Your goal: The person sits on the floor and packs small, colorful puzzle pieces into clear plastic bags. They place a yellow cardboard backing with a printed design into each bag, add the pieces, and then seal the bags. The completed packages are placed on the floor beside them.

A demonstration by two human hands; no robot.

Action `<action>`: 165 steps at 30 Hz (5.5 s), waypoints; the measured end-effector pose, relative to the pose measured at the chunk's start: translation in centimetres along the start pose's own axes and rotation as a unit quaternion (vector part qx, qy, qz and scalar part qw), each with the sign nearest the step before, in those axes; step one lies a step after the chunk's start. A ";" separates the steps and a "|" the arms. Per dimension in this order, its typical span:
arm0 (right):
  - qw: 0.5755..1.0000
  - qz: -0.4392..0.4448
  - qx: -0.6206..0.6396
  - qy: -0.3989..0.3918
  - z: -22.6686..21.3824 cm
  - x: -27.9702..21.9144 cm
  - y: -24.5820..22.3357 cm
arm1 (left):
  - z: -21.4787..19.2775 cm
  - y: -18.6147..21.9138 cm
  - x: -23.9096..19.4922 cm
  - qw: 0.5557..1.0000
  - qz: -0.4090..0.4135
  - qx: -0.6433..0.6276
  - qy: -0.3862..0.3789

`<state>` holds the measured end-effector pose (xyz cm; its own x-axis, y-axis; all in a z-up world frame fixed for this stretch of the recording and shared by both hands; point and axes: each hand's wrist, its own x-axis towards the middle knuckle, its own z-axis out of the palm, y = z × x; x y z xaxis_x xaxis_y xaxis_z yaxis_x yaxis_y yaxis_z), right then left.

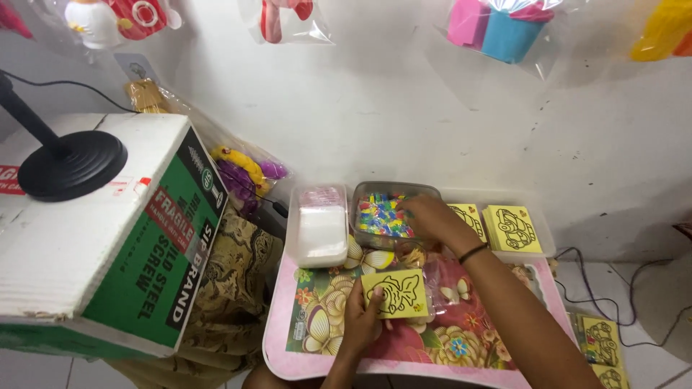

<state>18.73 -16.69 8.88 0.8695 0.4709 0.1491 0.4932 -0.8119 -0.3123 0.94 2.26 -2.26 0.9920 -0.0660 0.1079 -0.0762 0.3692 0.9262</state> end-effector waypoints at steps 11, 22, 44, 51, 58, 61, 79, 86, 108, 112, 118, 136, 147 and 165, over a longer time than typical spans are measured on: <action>0.987 0.055 -0.152 -0.014 1.5 3.5 -0.7 | 0.0 -0.1 0.3 0.997 -0.042 0.066 0.021; 0.995 0.011 -0.103 0.015 -0.1 2.0 -0.9 | 0.3 0.7 0.2 0.999 -0.048 0.006 -0.004; 0.892 0.333 0.291 0.095 1.1 -22.3 1.8 | 1.0 0.8 -0.7 0.997 -0.071 0.013 0.023; 0.780 0.280 0.546 0.124 2.9 -23.4 1.2 | 0.9 0.5 -0.8 0.997 -0.077 -0.025 -0.004; 0.777 0.225 0.581 0.092 4.3 -21.7 -0.4 | 1.1 1.4 -1.1 0.994 -0.079 -0.059 -0.055; 0.750 0.243 0.603 0.117 5.5 -21.0 -0.5 | 1.2 1.5 -1.1 0.995 -0.083 -0.016 -0.043; 0.785 0.183 0.587 0.078 7.3 -18.7 -2.7 | 0.5 0.1 -0.7 0.995 -0.048 0.009 -0.088; 0.831 0.181 0.513 0.111 8.1 -18.0 -2.4 | -0.1 -1.1 -0.2 0.993 -0.047 0.038 -0.105; 0.846 0.131 0.510 0.076 4.9 -19.7 -4.2 | 0.6 2.0 -1.1 0.984 -0.038 0.127 -0.120; 0.855 0.135 0.494 0.081 5.1 -19.5 -4.2 | -0.1 0.3 -0.9 0.979 -0.026 0.151 -0.137; 0.853 0.162 0.492 0.065 4.0 -19.7 -5.0 | 0.5 1.4 -1.0 0.980 -0.024 0.149 -0.132; 0.849 0.182 0.483 0.111 4.9 -19.5 -5.1 | 0.0 0.3 -1.0 0.976 -0.032 0.161 -0.143; 0.859 0.183 0.461 0.124 4.9 -19.1 -5.0 | -0.4 -0.4 -0.7 0.972 -0.026 0.174 -0.156; 0.750 0.211 0.562 0.279 8.7 -19.1 -2.8 | -0.1 -2.1 -0.1 0.986 0.015 -0.130 0.102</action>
<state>0.52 -20.37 -1.27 0.9722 -0.2174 0.0868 0.1112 0.1023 -0.9885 1.00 1.54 -4.24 0.9914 0.1266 0.0337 -0.1031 0.5948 0.7972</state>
